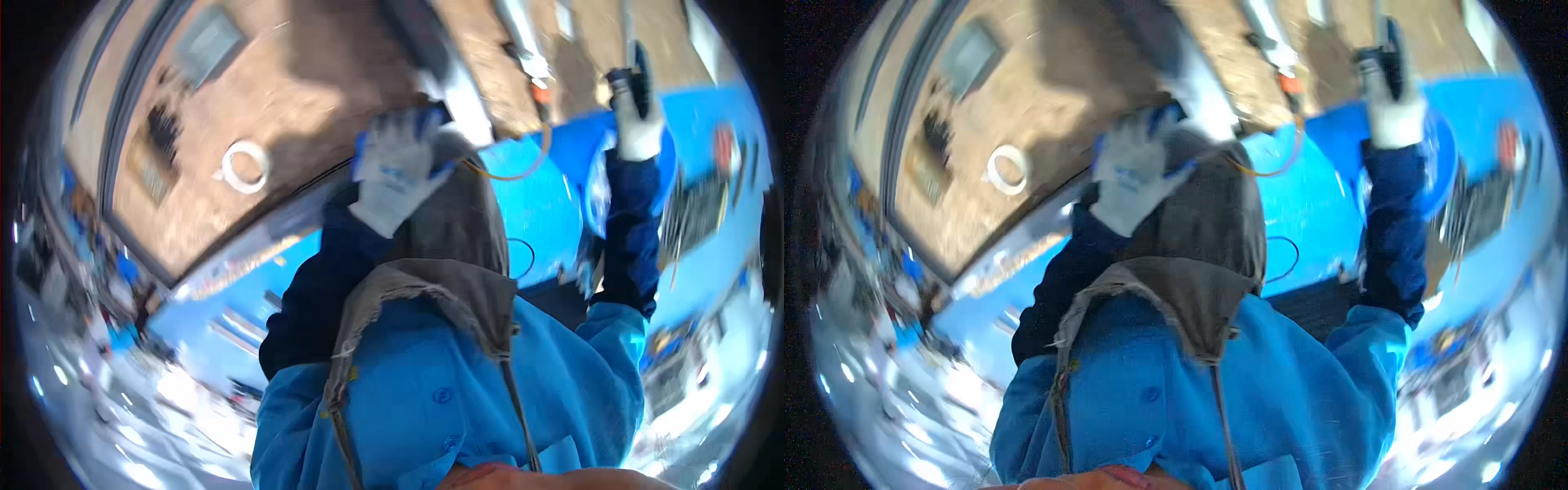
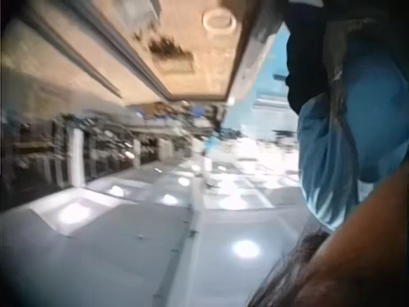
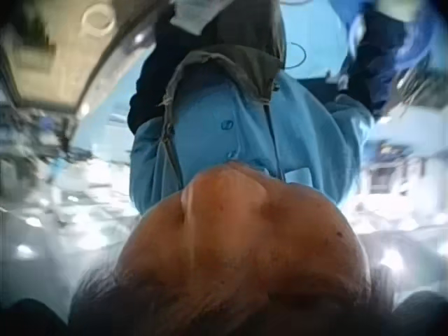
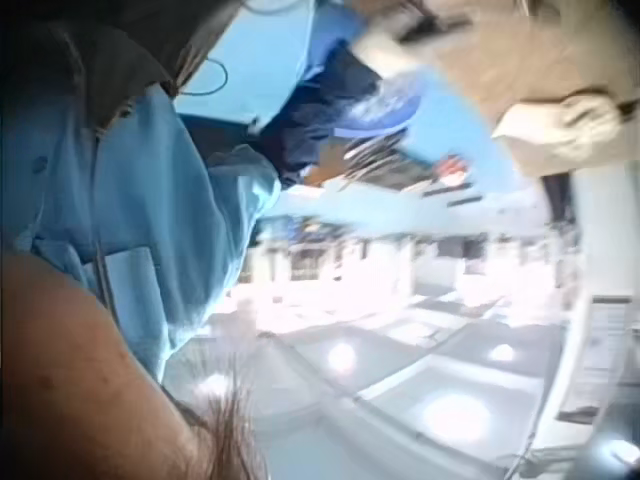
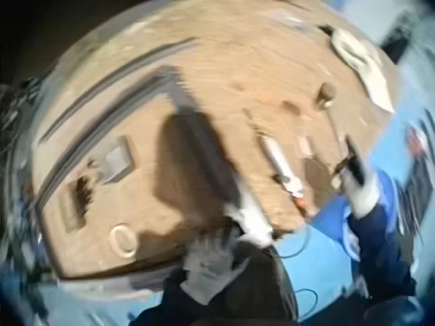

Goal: The person is assembling a curved metal frame by attaching brackets and small hardware using a pneumatic screwdriver and manual tools.

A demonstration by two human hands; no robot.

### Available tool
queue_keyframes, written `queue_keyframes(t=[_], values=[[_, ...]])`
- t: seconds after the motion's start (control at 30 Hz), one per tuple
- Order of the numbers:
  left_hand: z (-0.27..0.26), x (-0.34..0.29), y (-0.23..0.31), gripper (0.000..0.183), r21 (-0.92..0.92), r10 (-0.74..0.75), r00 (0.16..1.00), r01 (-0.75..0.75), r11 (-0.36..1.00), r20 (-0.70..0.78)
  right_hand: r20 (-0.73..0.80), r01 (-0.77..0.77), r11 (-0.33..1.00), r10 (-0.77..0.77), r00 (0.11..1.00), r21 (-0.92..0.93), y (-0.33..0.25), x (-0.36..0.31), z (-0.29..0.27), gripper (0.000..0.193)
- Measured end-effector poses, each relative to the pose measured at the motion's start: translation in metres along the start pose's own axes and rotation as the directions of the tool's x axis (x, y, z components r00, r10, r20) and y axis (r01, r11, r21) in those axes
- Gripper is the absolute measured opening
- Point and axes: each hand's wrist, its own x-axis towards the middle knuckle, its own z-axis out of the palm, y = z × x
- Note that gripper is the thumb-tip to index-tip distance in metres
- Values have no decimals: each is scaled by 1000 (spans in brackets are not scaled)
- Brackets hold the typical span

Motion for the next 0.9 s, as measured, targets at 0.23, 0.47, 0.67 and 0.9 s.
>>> queue_keyframes(t=[0.23, 0.47, 0.67, 0.9], values=[[18, -95, -53, 63, -190, -199, 951, 156, 969, -235, 4, 105, 423, -233, 972, -900, 72, 140, -15, 39], [40, -178, -98, 57, -342, -486, 754, 359, 869, -443, 133, 231, 536, -216, 967, -812, 52, 127, 28, 32], [60, -181, -125, 51, -322, -327, 751, 160, 933, -573, 122, 350, 523, -420, 899, -777, -73, 65, 117, 34], [58, -169, -151, 44, -413, -346, 705, 82, 907, -619, 46, 172, 645, -208, 977, -744, -70, 53, 110, 30]])
